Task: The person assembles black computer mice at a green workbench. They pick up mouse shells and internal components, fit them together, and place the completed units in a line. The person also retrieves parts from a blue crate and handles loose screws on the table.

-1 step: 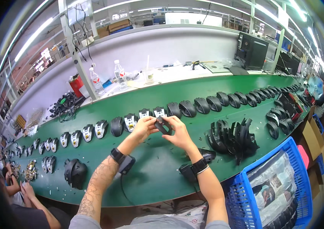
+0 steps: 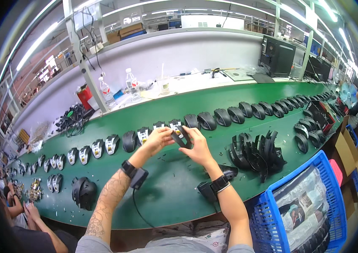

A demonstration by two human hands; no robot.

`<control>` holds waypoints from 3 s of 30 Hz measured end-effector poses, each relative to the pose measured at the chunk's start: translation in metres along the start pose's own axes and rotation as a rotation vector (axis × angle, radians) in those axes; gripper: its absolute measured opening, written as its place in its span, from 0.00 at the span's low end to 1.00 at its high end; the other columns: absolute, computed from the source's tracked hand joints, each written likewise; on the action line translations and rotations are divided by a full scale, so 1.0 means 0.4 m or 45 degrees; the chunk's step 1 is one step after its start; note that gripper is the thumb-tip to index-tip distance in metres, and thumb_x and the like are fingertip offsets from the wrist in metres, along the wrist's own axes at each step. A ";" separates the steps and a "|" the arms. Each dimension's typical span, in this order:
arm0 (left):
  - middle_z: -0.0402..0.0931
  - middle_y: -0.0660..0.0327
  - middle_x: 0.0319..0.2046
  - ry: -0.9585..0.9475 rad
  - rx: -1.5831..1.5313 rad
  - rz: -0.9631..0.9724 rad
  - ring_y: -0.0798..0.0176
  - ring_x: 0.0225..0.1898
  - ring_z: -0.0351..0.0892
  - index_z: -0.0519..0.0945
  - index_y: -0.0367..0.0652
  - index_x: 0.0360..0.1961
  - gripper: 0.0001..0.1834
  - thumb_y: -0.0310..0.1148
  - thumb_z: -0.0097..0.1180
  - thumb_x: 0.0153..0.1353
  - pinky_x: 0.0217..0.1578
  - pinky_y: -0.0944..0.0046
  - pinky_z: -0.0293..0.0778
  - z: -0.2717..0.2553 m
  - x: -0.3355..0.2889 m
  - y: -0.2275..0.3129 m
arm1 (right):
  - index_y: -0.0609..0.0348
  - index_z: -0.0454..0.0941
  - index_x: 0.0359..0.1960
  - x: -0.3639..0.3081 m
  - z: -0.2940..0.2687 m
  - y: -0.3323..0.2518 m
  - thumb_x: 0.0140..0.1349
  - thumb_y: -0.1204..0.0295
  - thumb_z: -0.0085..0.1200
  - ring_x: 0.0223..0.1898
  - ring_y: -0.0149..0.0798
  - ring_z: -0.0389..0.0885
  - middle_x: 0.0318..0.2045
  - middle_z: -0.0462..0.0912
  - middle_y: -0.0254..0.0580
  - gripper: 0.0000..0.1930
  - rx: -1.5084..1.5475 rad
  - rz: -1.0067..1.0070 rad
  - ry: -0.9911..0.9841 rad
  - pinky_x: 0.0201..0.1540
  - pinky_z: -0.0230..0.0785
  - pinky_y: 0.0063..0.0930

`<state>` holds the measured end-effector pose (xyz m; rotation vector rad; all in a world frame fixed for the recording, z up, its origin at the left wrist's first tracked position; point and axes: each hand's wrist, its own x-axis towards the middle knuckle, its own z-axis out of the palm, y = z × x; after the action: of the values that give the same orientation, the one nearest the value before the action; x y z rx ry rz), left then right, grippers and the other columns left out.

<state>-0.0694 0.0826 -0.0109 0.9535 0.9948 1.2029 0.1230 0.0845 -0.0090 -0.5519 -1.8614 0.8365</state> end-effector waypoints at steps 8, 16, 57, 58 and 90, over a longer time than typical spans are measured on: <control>0.47 0.41 0.63 -0.130 2.341 0.028 0.38 0.67 0.31 0.63 0.28 0.56 0.59 0.74 0.50 0.39 0.64 0.45 0.33 -0.080 0.266 0.004 | 0.54 0.71 0.50 -0.016 -0.026 0.069 0.45 0.78 0.61 0.43 0.50 0.71 0.45 0.67 0.52 0.26 -0.490 0.012 0.328 0.46 0.67 0.36; 0.56 0.41 0.57 0.042 2.078 0.096 0.41 0.66 0.41 0.62 0.28 0.50 0.61 0.67 0.67 0.22 0.60 0.34 0.24 -0.059 0.268 -0.007 | 0.58 0.76 0.46 -0.022 -0.037 0.099 0.46 0.80 0.59 0.43 0.50 0.71 0.47 0.69 0.51 0.21 -0.492 0.086 0.429 0.46 0.66 0.36; 0.71 0.59 0.40 0.338 -0.084 0.314 0.63 0.40 0.75 0.61 0.42 0.49 0.33 0.22 0.65 0.43 0.41 0.64 0.75 0.066 0.040 -0.125 | 0.55 0.68 0.57 -0.020 0.032 0.016 0.48 0.66 0.63 0.54 0.50 0.62 0.54 0.66 0.50 0.32 -0.585 0.225 0.166 0.56 0.59 0.40; 0.71 0.59 0.40 0.311 -0.108 0.337 0.64 0.40 0.75 0.62 0.42 0.48 0.31 0.22 0.65 0.44 0.41 0.64 0.75 0.063 0.044 -0.115 | 0.56 0.66 0.58 -0.024 0.036 0.031 0.51 0.66 0.61 0.52 0.48 0.64 0.54 0.66 0.50 0.31 -0.493 0.267 0.195 0.55 0.60 0.38; 0.70 0.55 0.47 0.215 -0.678 -0.324 0.56 0.48 0.73 0.68 0.40 0.49 0.21 0.45 0.43 0.64 0.51 0.51 0.69 0.080 0.022 -0.043 | 0.67 0.78 0.29 -0.030 -0.020 0.115 0.58 0.61 0.57 0.20 0.26 0.74 0.22 0.79 0.38 0.17 0.497 0.953 0.476 0.24 0.68 0.18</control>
<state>-0.0332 0.0874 -0.0189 0.3018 0.8329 1.2549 0.1357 0.1089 -0.0485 -1.0896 -1.0918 1.4275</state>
